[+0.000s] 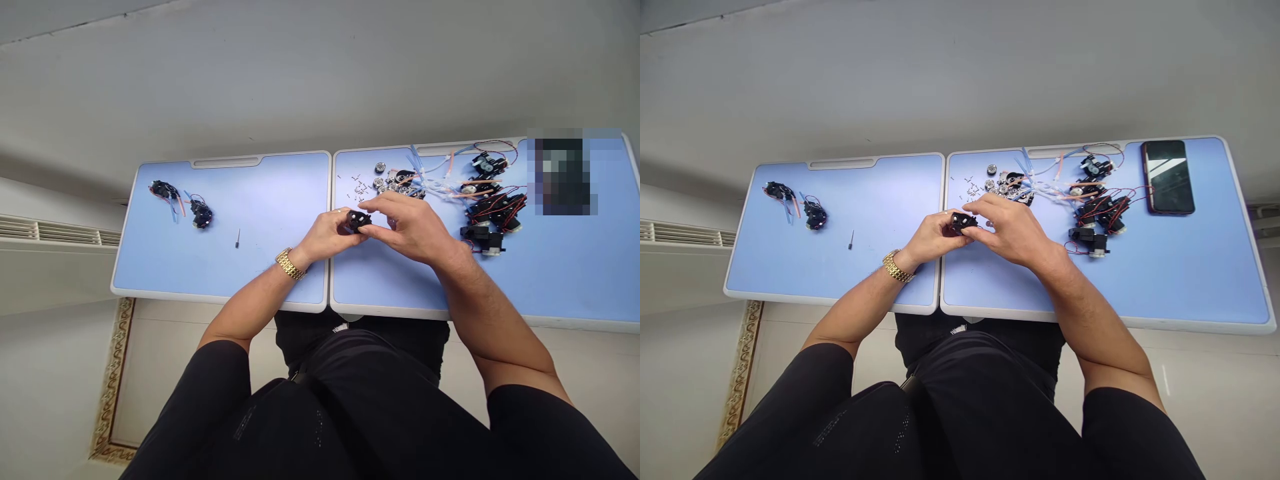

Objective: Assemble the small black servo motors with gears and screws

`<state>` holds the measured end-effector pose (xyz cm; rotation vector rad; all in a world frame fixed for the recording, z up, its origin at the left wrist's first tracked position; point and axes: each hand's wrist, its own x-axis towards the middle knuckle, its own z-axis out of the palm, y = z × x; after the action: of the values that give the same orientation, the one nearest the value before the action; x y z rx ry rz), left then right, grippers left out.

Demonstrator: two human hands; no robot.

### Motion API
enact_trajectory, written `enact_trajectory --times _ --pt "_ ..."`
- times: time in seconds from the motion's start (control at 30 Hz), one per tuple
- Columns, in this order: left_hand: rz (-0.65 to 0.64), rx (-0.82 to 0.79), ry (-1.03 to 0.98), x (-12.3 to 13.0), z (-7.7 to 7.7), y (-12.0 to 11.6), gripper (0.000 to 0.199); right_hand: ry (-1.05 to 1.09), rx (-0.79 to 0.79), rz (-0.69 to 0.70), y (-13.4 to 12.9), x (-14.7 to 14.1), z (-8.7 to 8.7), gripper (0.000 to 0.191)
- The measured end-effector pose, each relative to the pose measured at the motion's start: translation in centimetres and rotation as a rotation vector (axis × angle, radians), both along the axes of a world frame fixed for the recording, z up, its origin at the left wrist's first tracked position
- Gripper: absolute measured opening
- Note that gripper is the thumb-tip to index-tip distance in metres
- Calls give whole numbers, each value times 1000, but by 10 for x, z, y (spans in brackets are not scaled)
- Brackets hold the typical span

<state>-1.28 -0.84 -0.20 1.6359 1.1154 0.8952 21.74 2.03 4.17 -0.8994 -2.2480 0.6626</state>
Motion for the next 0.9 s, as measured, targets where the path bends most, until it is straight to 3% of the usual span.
enact_trajectory --times 0.23,0.53,0.9 --pt "-27 82 82 2 4 -2 18 163 34 20 -3 -7 4 6" --pt "-53 194 112 3 3 -4 11 151 -20 -14 -9 -14 6 14" --pt "-58 141 107 3 5 -4 11 128 -41 -36 -9 -13 6 10"
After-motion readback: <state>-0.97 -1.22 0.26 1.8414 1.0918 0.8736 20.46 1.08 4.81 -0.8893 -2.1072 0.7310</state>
